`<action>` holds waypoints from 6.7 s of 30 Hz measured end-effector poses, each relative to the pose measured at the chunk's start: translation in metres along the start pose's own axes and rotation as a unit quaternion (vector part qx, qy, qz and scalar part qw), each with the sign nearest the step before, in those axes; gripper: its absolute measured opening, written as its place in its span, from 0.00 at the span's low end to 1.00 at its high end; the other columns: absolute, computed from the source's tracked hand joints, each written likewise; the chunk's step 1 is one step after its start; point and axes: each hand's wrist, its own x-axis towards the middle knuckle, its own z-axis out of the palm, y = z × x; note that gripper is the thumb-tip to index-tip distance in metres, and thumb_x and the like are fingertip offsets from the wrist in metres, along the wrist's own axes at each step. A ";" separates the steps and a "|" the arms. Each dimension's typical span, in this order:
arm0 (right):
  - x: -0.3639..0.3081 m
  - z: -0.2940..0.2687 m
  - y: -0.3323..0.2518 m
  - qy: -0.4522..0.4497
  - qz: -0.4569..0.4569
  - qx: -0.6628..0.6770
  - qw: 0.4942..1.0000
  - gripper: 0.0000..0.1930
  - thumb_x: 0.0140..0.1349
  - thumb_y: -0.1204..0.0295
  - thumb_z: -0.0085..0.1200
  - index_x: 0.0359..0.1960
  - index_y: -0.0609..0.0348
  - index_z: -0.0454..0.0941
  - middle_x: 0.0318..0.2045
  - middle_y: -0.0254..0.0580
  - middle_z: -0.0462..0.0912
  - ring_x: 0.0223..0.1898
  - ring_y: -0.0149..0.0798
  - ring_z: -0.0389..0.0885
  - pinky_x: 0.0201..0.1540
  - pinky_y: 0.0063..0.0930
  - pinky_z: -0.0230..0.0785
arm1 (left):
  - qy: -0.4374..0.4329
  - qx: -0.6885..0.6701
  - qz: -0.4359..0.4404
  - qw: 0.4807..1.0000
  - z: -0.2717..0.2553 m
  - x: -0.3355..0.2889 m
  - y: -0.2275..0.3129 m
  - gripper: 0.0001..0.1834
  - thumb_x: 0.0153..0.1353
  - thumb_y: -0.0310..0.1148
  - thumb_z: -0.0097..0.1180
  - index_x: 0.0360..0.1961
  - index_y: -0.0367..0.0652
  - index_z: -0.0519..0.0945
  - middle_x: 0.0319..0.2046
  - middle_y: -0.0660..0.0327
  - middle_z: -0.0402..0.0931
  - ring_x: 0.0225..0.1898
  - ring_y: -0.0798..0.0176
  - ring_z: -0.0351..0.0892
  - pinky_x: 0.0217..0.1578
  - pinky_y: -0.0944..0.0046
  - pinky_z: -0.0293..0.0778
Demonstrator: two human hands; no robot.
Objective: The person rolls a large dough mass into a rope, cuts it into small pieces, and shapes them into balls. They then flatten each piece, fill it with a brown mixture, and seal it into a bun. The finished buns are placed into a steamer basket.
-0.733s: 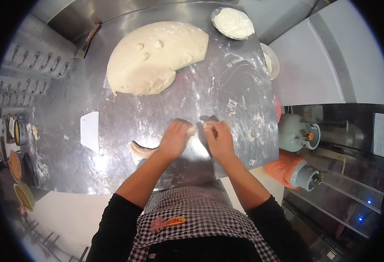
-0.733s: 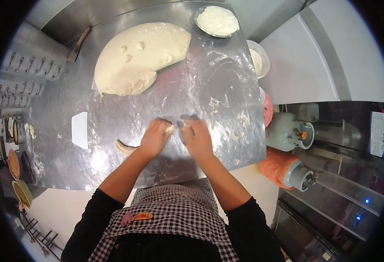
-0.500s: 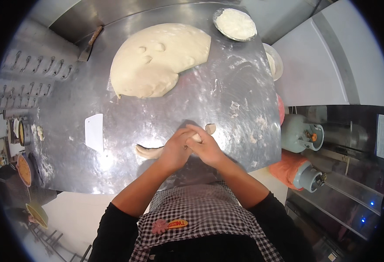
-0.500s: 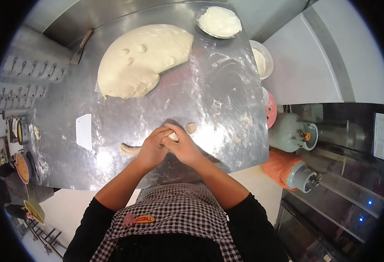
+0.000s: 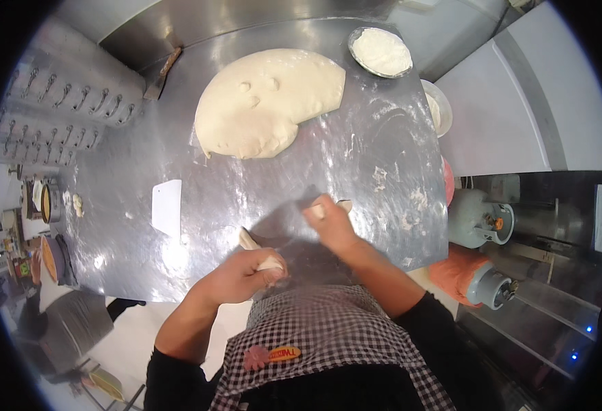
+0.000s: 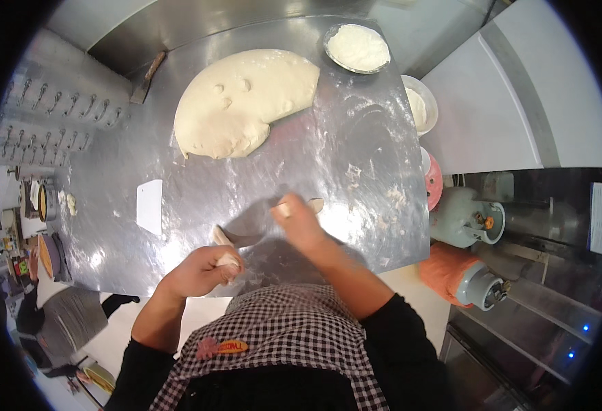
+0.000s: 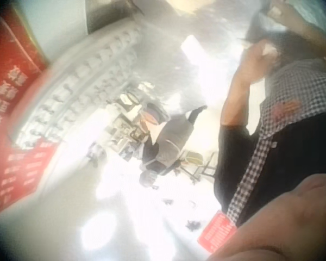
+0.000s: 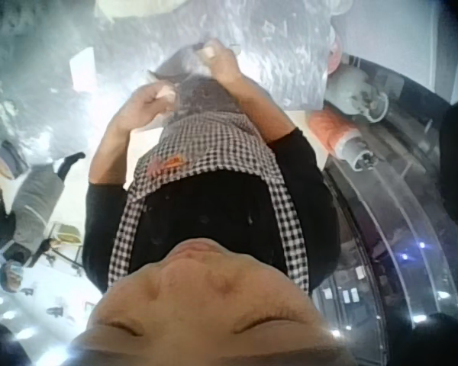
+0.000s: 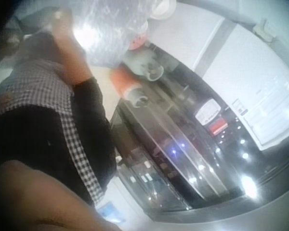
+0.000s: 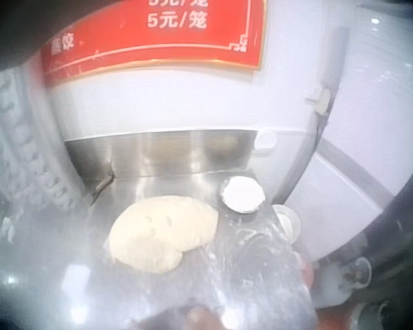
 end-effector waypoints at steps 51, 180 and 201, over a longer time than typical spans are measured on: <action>-0.035 0.042 -0.029 -0.157 0.027 0.096 0.983 0.18 0.68 0.60 0.57 0.49 0.63 0.76 0.40 0.45 0.81 0.43 0.39 0.80 0.48 0.33 0.72 | 0.253 0.258 0.024 0.932 0.038 0.026 -0.085 0.14 0.67 0.30 0.55 0.52 0.39 0.76 0.38 0.49 0.80 0.38 0.46 0.81 0.42 0.55 0.77; -0.058 0.126 -0.032 -0.044 -0.094 -0.056 0.993 0.11 0.62 0.80 0.50 0.46 0.60 0.78 0.44 0.50 0.79 0.49 0.54 0.76 0.54 0.42 0.70 | 0.367 0.473 0.054 0.799 -0.026 -0.035 -0.226 0.44 0.62 0.48 0.61 0.75 0.52 0.56 0.75 0.54 0.52 0.78 0.49 0.43 0.64 0.19 0.38; -0.042 0.138 -0.095 -0.215 -0.053 0.097 0.970 0.16 0.69 0.63 0.57 0.49 0.61 0.73 0.39 0.46 0.82 0.41 0.39 0.82 0.46 0.35 0.73 | 0.299 0.278 0.103 0.907 -0.027 -0.074 -0.129 0.19 0.62 0.27 0.57 0.54 0.38 0.73 0.40 0.45 0.78 0.41 0.37 0.77 0.41 0.46 0.75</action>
